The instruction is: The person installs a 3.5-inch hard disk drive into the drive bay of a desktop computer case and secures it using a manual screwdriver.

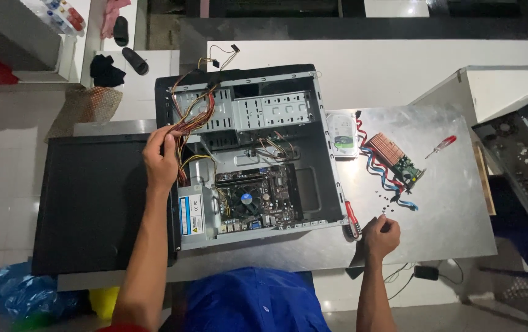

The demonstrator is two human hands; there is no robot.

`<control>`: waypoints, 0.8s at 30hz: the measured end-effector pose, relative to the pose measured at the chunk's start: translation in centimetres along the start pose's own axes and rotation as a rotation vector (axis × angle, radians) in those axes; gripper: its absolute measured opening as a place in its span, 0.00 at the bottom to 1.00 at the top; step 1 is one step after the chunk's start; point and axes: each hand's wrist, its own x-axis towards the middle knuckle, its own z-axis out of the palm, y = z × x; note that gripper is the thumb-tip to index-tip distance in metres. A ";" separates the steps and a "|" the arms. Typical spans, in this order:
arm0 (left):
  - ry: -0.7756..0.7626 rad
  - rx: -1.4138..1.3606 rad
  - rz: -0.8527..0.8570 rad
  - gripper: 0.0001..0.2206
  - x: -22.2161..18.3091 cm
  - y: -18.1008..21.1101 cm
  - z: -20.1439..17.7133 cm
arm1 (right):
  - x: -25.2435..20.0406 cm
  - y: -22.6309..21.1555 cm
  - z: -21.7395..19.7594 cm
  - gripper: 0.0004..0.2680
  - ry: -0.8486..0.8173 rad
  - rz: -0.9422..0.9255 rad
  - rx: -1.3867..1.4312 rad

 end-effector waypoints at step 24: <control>0.538 -0.614 -0.390 0.14 -0.9 -3.6 -1.0 | 0.0 0.6 0.3 0.11 0.027 -0.005 -0.050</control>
